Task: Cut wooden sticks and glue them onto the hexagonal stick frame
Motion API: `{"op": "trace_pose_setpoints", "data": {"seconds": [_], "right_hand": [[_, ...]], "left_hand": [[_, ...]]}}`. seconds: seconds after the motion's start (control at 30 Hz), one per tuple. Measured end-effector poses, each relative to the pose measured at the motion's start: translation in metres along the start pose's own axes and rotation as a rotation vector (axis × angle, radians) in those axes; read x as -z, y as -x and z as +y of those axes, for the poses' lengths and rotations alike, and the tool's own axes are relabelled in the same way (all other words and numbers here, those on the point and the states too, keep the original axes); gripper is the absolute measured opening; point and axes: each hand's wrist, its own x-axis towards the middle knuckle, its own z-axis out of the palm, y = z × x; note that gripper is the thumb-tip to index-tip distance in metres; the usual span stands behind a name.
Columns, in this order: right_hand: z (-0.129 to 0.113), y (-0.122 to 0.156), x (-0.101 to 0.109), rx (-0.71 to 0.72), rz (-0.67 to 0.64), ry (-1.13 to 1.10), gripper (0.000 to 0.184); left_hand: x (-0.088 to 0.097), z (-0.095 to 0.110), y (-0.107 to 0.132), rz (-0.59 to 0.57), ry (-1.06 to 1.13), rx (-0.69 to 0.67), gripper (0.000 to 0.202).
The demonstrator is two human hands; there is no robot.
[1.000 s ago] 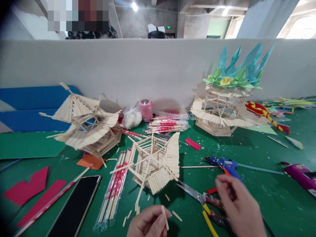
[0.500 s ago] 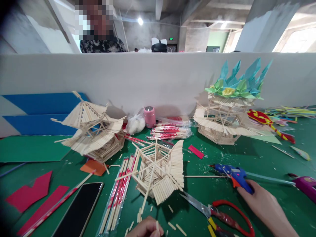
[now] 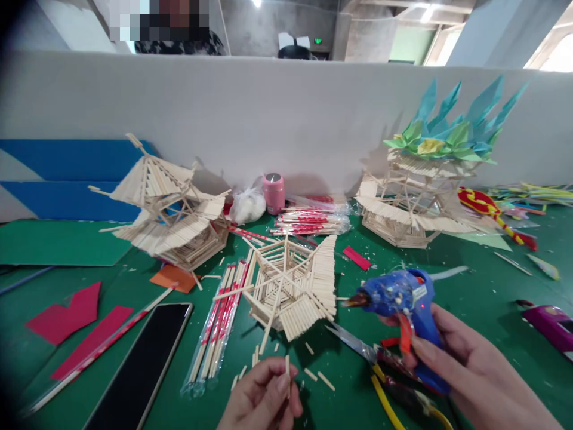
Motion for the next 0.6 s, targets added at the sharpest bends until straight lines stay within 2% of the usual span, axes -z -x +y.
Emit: {"op": "trace_pose_setpoints", "data": {"seconds": [0.07, 0.13, 0.37, 0.43, 0.53, 0.6], "right_hand": [[0.002, 0.003, -0.009, -0.164, -0.173, -0.197, 0.032], [0.005, 0.005, -0.018, -0.231, -0.203, -0.247, 0.028], [0.009, 0.017, -0.031, -0.080, -0.175, 0.034, 0.020], [0.007, 0.020, -0.031, -0.111, -0.227, -0.015, 0.016], [0.006, 0.021, -0.028, -0.147, -0.388, -0.110, 0.022], [0.006, 0.021, -0.028, -0.115, -0.453, -0.060, 0.026]], "left_hand": [[0.001, 0.001, 0.000, -0.030, 0.004, 0.011, 0.035], [0.002, 0.001, 0.000, -0.037, 0.007, 0.015, 0.034], [0.005, 0.002, -0.001, 0.000, 0.036, 0.021, 0.031], [0.005, 0.002, -0.001, 0.001, 0.046, 0.027, 0.030], [0.005, 0.000, -0.002, -0.011, 0.074, 0.045, 0.031], [0.005, 0.000, -0.001, -0.013, 0.089, 0.048, 0.031]]}}
